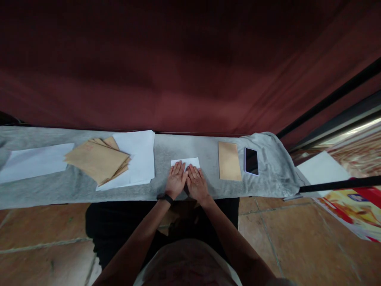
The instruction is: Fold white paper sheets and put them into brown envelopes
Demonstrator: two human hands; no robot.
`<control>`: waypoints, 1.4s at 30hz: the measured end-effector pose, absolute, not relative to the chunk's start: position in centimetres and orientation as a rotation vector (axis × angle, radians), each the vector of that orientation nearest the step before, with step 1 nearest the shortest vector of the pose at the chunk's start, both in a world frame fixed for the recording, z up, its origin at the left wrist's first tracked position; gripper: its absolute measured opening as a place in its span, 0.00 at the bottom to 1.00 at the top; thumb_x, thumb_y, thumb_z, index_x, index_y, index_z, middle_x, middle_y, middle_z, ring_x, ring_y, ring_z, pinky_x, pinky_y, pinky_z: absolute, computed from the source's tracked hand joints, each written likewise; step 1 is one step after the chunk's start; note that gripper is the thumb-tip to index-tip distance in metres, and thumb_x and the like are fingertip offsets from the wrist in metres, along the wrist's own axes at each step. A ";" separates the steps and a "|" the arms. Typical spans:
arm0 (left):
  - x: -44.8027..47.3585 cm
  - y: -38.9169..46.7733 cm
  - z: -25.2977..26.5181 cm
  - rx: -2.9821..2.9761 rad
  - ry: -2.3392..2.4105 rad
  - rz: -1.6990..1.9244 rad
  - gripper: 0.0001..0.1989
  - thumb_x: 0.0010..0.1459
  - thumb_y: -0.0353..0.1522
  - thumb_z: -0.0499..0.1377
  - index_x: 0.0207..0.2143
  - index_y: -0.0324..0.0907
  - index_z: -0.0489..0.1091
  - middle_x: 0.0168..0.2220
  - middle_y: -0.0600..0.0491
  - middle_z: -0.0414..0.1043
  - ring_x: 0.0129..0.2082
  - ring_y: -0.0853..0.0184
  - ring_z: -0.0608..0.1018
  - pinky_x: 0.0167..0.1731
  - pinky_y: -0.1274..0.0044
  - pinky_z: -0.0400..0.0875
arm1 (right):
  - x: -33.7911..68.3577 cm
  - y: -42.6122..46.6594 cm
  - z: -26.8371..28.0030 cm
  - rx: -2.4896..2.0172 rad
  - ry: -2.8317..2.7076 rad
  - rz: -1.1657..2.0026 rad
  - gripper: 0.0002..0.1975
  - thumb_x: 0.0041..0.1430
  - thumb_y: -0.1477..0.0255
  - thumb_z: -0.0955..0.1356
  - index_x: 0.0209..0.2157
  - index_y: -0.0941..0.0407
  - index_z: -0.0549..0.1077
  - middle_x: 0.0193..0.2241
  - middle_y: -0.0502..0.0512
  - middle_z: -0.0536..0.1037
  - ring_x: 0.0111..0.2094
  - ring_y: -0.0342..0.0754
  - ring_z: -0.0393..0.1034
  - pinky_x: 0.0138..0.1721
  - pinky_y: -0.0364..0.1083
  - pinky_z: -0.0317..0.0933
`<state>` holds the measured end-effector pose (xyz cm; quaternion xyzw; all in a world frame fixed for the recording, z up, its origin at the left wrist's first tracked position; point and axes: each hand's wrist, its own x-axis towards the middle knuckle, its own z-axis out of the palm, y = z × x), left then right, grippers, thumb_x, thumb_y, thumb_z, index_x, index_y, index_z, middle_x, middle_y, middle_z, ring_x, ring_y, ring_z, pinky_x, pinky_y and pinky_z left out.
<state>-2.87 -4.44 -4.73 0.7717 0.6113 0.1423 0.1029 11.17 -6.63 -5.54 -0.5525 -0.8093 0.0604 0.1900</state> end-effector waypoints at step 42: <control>0.4 -3.8 -5.0 2.509 1.528 0.297 0.32 0.72 0.44 0.42 0.71 0.38 0.53 0.73 0.46 0.51 0.74 0.60 0.49 0.72 0.60 0.43 | 14.7 -6.6 -6.0 -1.779 -2.304 0.101 0.31 0.70 0.73 0.58 0.72 0.64 0.50 0.71 0.68 0.56 0.71 0.59 0.47 0.69 0.62 0.42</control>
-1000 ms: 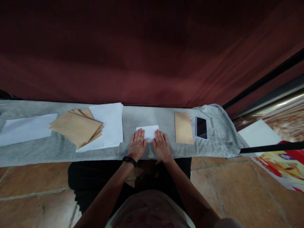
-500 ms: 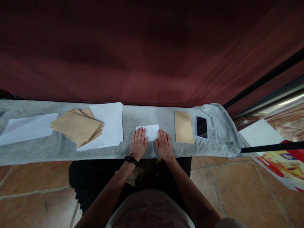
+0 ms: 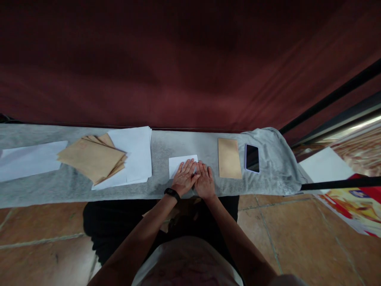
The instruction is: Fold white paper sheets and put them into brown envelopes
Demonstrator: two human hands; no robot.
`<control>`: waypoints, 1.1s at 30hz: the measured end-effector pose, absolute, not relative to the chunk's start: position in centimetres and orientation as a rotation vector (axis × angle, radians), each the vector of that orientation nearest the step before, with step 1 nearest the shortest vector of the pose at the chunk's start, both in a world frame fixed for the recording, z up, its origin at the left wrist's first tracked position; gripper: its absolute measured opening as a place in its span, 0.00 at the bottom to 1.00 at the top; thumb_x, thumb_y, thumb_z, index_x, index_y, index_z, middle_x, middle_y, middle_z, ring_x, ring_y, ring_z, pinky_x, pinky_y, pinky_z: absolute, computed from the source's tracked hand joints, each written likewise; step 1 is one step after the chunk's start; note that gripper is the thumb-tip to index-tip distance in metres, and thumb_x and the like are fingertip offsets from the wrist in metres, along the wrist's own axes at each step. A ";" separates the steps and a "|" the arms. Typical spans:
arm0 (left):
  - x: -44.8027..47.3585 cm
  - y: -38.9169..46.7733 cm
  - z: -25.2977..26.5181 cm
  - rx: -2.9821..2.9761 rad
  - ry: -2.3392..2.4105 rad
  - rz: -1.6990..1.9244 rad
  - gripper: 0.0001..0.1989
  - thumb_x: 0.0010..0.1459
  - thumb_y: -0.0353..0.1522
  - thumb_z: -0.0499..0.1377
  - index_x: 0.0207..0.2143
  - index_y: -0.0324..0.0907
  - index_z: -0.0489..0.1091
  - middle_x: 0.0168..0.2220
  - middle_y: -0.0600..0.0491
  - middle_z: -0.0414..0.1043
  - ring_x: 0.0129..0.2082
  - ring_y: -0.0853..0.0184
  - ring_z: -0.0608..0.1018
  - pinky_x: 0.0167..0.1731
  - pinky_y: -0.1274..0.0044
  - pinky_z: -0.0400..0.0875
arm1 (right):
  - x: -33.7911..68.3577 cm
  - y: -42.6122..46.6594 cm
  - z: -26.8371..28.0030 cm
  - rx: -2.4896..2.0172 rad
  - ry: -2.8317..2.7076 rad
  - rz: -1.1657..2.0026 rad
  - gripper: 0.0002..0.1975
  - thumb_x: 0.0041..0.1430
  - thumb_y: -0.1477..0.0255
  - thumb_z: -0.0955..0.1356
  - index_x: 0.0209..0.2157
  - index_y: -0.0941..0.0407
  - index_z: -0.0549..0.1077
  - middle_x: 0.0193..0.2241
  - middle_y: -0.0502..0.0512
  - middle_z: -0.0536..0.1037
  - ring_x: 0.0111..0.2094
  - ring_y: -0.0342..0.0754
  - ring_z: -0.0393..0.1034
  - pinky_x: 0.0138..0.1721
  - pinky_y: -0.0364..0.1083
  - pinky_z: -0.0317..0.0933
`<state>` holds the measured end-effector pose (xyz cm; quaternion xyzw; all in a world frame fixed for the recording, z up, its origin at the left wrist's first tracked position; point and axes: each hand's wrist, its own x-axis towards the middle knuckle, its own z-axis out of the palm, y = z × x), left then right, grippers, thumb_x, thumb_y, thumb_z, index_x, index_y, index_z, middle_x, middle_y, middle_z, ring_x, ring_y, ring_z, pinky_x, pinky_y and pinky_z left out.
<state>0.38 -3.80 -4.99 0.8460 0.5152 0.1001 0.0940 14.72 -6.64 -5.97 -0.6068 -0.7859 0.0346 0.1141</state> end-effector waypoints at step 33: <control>-3.7 -3.5 -6.0 2.271 1.987 0.436 0.33 0.71 0.41 0.42 0.71 0.30 0.50 0.72 0.38 0.50 0.73 0.54 0.53 0.70 0.57 0.49 | 14.5 -6.7 -5.8 -1.731 -2.147 0.097 0.28 0.74 0.69 0.56 0.70 0.64 0.56 0.69 0.66 0.60 0.70 0.59 0.54 0.69 0.62 0.47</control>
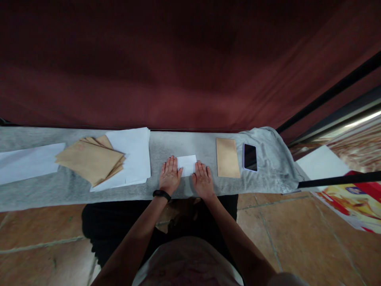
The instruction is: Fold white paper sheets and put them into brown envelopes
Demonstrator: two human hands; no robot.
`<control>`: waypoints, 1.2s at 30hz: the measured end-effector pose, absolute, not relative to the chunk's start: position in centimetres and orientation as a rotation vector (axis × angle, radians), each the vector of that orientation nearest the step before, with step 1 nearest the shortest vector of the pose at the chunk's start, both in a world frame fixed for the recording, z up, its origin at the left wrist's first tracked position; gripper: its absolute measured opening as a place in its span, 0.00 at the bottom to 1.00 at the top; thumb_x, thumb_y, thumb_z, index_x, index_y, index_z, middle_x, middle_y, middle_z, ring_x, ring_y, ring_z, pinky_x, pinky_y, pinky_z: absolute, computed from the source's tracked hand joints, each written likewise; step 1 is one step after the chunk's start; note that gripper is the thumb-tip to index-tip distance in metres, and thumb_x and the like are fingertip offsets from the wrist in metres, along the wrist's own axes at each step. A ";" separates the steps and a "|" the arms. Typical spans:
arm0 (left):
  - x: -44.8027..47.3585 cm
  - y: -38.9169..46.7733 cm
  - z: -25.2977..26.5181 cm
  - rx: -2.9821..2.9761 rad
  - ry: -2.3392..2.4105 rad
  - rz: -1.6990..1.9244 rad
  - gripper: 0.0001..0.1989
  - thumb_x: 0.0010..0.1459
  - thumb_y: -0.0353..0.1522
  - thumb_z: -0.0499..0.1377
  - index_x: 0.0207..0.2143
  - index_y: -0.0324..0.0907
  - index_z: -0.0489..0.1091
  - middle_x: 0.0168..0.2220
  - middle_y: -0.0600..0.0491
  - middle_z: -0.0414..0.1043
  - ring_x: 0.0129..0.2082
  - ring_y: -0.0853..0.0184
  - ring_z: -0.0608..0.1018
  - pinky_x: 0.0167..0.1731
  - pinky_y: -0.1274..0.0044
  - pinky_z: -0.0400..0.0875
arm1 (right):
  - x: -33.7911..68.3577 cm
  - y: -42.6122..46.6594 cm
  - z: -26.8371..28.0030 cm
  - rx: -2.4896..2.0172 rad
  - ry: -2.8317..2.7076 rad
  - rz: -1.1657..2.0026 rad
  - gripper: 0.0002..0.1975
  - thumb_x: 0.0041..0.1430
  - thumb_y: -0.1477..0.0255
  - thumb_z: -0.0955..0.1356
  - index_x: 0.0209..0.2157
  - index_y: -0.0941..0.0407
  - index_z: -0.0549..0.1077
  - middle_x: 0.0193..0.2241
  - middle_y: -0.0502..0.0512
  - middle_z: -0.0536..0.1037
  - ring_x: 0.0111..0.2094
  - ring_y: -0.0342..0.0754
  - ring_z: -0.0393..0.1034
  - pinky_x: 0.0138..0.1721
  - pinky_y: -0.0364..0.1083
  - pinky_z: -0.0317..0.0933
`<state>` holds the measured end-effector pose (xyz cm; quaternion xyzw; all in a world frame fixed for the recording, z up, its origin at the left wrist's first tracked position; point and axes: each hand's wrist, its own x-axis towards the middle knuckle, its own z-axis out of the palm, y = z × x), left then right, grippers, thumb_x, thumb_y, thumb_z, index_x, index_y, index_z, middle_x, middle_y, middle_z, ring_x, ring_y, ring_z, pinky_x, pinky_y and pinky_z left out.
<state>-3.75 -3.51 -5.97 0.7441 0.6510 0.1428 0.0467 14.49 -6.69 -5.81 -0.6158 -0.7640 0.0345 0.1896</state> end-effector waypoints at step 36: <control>-5.3 -4.7 -6.1 2.218 2.096 0.485 0.33 0.71 0.41 0.43 0.71 0.30 0.52 0.72 0.38 0.52 0.72 0.54 0.56 0.70 0.59 0.51 | 15.4 -2.0 -6.1 -1.769 -2.144 0.090 0.27 0.74 0.68 0.56 0.70 0.62 0.57 0.69 0.63 0.60 0.69 0.58 0.55 0.69 0.61 0.45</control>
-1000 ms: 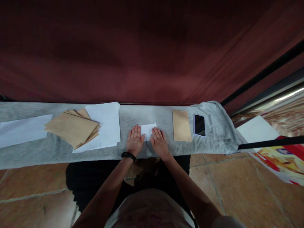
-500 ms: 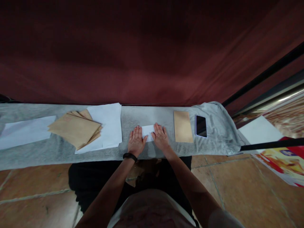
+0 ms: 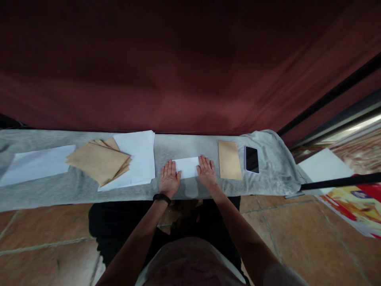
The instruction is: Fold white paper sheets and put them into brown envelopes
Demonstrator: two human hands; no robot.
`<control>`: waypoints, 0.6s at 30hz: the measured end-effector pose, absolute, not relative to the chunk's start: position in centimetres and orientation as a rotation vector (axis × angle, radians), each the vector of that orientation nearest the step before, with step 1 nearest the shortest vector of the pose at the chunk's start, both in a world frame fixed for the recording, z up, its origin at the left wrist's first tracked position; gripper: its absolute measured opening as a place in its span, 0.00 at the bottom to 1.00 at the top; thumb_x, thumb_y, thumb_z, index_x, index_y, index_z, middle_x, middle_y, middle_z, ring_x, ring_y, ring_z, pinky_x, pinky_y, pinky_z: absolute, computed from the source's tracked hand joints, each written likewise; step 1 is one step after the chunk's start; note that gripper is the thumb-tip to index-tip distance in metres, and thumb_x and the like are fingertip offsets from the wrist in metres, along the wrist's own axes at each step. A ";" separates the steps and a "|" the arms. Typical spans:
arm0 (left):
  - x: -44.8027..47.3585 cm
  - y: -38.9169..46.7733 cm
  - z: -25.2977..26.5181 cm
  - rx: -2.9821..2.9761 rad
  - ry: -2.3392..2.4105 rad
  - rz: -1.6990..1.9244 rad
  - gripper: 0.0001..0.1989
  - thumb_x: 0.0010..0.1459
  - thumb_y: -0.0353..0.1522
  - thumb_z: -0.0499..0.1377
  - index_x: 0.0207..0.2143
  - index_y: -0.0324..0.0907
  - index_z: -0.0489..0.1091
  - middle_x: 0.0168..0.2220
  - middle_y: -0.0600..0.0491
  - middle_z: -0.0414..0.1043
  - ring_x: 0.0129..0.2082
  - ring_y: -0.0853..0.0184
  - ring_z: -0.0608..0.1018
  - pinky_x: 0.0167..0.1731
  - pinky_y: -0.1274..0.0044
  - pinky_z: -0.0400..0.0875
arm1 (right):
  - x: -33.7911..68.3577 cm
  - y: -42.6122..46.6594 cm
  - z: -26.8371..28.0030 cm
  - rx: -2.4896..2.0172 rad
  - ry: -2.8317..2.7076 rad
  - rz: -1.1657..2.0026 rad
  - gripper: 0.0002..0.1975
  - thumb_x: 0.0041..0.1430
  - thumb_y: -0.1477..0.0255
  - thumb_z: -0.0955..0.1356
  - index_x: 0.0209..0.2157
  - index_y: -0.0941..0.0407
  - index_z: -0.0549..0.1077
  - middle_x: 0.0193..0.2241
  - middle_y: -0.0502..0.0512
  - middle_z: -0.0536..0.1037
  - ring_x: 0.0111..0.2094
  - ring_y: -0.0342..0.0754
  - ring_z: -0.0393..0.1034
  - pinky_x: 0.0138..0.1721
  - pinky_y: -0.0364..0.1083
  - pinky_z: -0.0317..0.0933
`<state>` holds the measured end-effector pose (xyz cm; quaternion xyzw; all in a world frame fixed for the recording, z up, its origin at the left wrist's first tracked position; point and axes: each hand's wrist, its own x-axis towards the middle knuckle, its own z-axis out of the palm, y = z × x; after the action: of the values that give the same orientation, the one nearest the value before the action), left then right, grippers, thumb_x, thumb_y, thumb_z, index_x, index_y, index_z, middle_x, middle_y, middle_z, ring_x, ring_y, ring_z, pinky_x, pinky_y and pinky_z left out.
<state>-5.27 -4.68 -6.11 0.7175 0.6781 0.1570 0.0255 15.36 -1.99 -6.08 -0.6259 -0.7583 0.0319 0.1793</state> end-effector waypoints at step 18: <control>-4.9 -5.8 -5.3 2.326 1.912 0.402 0.30 0.72 0.39 0.41 0.70 0.32 0.54 0.72 0.41 0.53 0.72 0.56 0.57 0.70 0.60 0.51 | 13.0 -5.3 -5.8 -1.618 -2.273 0.188 0.27 0.74 0.67 0.58 0.69 0.64 0.58 0.69 0.64 0.61 0.70 0.55 0.53 0.69 0.60 0.48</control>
<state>-4.87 -5.79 -5.32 0.7646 0.6287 0.1322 0.0519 12.99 -5.29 -5.79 -0.5699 -0.8009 0.0663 0.1717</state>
